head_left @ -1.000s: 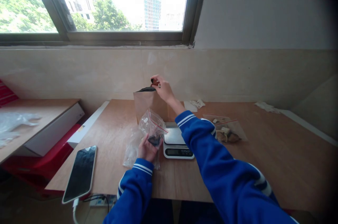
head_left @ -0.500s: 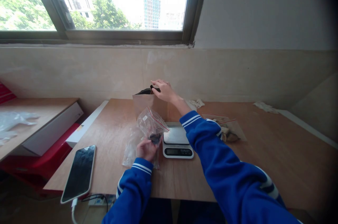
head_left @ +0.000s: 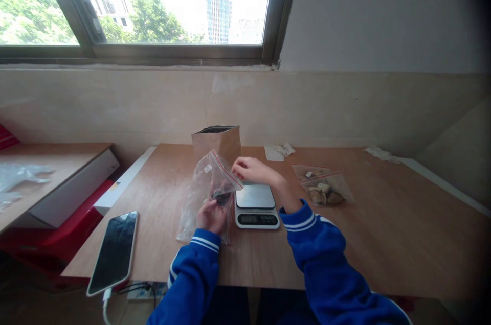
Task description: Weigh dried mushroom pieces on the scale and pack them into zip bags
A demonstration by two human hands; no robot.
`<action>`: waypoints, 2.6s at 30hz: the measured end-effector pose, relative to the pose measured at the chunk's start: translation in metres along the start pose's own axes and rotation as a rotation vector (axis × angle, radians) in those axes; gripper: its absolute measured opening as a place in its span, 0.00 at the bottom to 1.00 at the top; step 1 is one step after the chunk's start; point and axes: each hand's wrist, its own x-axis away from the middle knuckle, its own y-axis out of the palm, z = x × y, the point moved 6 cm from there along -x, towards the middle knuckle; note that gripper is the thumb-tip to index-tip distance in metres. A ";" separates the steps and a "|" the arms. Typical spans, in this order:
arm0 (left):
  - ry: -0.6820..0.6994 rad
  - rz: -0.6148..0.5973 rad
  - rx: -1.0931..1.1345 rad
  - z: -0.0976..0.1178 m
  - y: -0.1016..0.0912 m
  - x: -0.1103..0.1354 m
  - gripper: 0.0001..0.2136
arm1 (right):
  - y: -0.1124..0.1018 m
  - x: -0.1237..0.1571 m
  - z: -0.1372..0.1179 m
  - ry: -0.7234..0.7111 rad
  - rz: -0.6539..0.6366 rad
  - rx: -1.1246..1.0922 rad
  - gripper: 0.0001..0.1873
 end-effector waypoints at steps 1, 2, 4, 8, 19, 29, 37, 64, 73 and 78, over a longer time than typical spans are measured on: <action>-0.002 0.001 0.007 0.000 -0.001 0.000 0.32 | 0.008 0.006 0.004 -0.007 -0.020 0.026 0.09; -0.004 -0.001 0.011 0.000 -0.002 0.000 0.31 | 0.014 0.012 0.007 -0.030 -0.028 0.045 0.09; -0.009 -0.008 0.011 0.000 -0.004 0.000 0.30 | 0.023 0.019 0.006 -0.091 -0.030 0.044 0.08; -0.031 -0.017 -0.009 -0.003 -0.009 -0.003 0.27 | 0.025 0.025 -0.004 -0.165 0.023 0.057 0.07; 0.056 0.224 -0.280 -0.005 -0.032 -0.008 0.11 | 0.054 0.025 0.007 -0.147 -0.114 0.143 0.09; 0.142 0.254 -0.350 0.002 -0.031 -0.007 0.17 | 0.061 0.024 0.011 -0.165 -0.060 -0.189 0.13; 0.129 0.380 -0.263 0.004 -0.034 -0.004 0.05 | 0.075 0.021 0.029 -0.041 0.070 -0.512 0.13; 0.041 0.316 -0.043 0.004 -0.026 -0.004 0.09 | 0.095 0.018 0.044 0.162 0.298 -0.705 0.18; 0.123 0.227 -0.229 0.001 -0.018 -0.002 0.09 | 0.076 0.021 0.025 -0.099 0.175 -0.289 0.10; 0.175 0.300 -0.289 0.004 -0.035 -0.007 0.09 | 0.081 0.019 0.051 0.123 0.395 -0.450 0.15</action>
